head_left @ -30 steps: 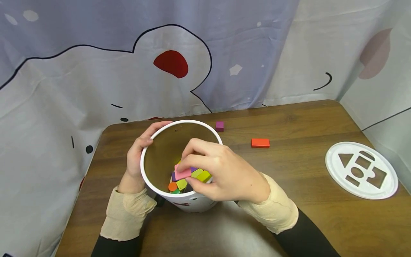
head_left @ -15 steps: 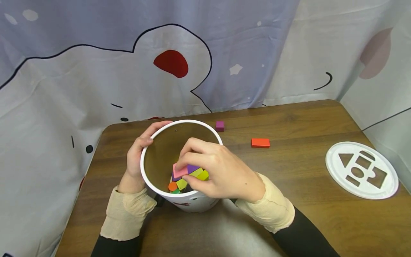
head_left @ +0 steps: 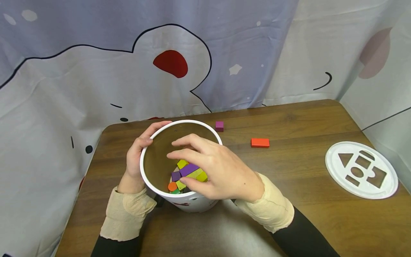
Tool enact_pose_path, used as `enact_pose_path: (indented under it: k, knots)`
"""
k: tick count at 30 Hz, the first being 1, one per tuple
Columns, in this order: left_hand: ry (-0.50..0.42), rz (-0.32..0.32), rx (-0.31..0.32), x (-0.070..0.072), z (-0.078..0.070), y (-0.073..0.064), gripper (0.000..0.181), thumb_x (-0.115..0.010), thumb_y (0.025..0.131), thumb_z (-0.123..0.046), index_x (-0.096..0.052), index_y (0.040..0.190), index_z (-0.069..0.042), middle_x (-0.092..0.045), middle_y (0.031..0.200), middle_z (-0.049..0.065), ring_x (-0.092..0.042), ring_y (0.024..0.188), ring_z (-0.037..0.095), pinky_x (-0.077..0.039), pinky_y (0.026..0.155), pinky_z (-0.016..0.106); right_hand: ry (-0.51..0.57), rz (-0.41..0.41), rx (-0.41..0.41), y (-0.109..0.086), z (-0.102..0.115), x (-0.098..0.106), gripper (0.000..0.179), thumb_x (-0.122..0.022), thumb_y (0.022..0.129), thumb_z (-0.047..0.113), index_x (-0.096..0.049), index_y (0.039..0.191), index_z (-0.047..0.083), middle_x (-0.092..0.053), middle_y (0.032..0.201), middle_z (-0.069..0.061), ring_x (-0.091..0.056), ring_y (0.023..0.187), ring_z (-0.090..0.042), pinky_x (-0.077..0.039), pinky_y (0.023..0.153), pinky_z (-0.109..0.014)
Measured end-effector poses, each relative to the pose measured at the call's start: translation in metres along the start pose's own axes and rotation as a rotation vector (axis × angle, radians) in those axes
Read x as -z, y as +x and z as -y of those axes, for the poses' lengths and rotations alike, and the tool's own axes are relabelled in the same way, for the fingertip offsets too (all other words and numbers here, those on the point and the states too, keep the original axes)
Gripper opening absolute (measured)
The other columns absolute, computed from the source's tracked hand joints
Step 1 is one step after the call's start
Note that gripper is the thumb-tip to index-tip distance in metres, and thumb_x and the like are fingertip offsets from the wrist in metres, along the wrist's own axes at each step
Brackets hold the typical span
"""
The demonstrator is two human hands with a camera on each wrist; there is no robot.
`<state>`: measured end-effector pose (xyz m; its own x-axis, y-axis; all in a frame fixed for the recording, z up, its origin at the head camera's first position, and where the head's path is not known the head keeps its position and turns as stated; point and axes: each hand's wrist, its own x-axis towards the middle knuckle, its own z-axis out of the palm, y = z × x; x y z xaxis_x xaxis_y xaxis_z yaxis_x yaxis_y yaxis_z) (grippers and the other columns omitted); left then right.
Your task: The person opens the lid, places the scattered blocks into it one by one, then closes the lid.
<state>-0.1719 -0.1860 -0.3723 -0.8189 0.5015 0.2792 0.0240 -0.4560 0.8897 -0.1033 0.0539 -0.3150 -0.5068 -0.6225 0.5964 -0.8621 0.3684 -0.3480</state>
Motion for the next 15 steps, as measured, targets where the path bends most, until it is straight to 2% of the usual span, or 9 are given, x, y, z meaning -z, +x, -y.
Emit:
enact_pose_path:
  k: [9, 12, 15]
  knots:
    - [0.013, 0.006, -0.002, 0.000, -0.001, 0.000, 0.058, -0.017, 0.098, -0.014, -0.046, 0.148, -0.007, -0.057, 0.139, 0.009, -0.056, 0.127, 0.023, -0.050, 0.106, 0.041, -0.004, -0.003, 0.001, 0.000, -0.001, 0.000, 0.045, -0.075, 0.089, 0.024, -0.066, 0.131, 0.013, -0.058, 0.142, -0.007, -0.061, 0.126, -0.018, -0.054, 0.099, -0.030]
    - [0.022, 0.004, 0.003, 0.001, -0.001, 0.000, 0.058, -0.016, 0.098, -0.014, -0.046, 0.148, -0.008, -0.056, 0.140, 0.009, -0.055, 0.128, 0.024, -0.049, 0.107, 0.043, 0.043, -0.053, 0.010, 0.001, -0.007, 0.002, 0.045, -0.076, 0.088, 0.022, -0.066, 0.130, 0.010, -0.058, 0.142, -0.009, -0.059, 0.129, -0.020, -0.051, 0.105, -0.031]
    - [0.037, 0.000, 0.006, 0.001, -0.001, 0.000, 0.058, -0.016, 0.098, -0.014, -0.047, 0.148, -0.008, -0.055, 0.142, 0.010, -0.053, 0.130, 0.026, -0.046, 0.111, 0.045, 0.078, -0.140, -0.005, 0.001, -0.018, 0.007, 0.045, -0.077, 0.086, 0.020, -0.068, 0.129, 0.008, -0.060, 0.140, -0.011, -0.058, 0.131, -0.022, -0.047, 0.111, -0.034]
